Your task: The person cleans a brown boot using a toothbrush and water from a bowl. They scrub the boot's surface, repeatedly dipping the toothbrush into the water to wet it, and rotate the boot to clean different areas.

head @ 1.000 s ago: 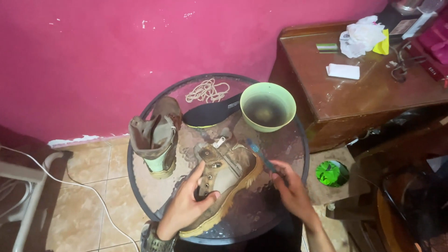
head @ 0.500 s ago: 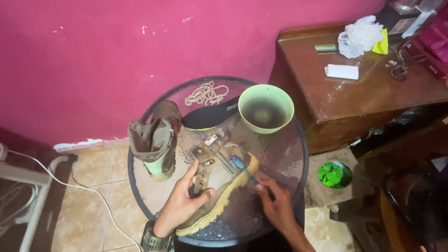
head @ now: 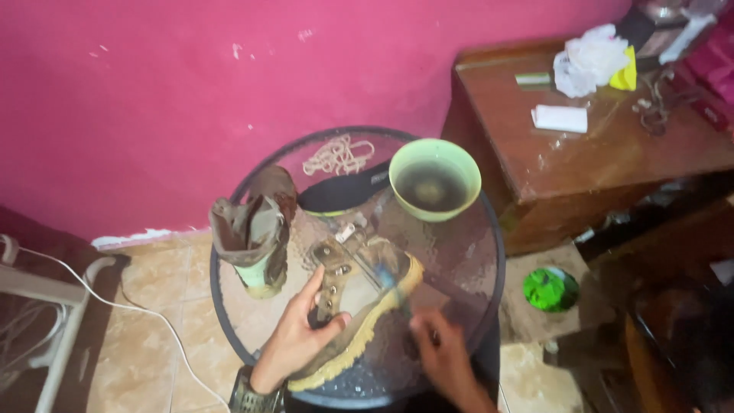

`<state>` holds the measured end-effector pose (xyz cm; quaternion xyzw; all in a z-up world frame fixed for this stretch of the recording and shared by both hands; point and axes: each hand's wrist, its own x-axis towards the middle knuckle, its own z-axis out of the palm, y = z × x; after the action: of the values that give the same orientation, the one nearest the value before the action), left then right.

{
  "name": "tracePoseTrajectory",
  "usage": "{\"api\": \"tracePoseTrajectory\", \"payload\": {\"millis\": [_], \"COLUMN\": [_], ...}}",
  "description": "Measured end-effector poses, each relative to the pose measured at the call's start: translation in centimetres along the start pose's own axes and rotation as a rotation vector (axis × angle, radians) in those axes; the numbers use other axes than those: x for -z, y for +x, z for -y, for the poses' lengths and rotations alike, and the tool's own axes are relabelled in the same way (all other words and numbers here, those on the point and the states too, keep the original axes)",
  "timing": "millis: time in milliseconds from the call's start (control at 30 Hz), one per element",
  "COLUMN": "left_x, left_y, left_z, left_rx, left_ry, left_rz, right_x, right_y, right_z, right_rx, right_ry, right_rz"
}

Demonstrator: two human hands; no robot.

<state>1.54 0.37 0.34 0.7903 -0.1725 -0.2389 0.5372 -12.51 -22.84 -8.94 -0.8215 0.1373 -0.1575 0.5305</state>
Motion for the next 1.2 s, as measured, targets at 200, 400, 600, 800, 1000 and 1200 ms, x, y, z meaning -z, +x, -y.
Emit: {"api": "tracePoseTrajectory", "payload": {"millis": [200,400,600,800,1000,1200], "left_x": [-0.2,0.1,0.4,0.3,0.4,0.5], "left_y": [0.3,0.1,-0.1,-0.3,-0.1,0.0], "left_z": [0.8,-0.7,-1.5,-0.7,0.6,-0.8], "left_rx": [-0.027,0.018,0.075,0.056,0.011,0.045], "left_ry": [-0.095,-0.132,-0.13,-0.097,-0.107,-0.136], "left_rz": [-0.036,-0.017,-0.02,-0.046,-0.029,-0.031], "right_x": [-0.4,-0.3,0.0,-0.3,-0.5,-0.1], "right_y": [0.0,1.4,2.6,2.3,0.6,0.2], "right_z": [-0.7,0.0,0.2,-1.2,-1.5,-0.9], "right_rx": [0.023,-0.02,-0.182,-0.015,-0.011,0.121], "right_ry": [-0.012,0.031,0.092,0.068,0.038,0.005], "right_rz": [-0.031,-0.052,-0.129,-0.075,-0.007,0.052]}}
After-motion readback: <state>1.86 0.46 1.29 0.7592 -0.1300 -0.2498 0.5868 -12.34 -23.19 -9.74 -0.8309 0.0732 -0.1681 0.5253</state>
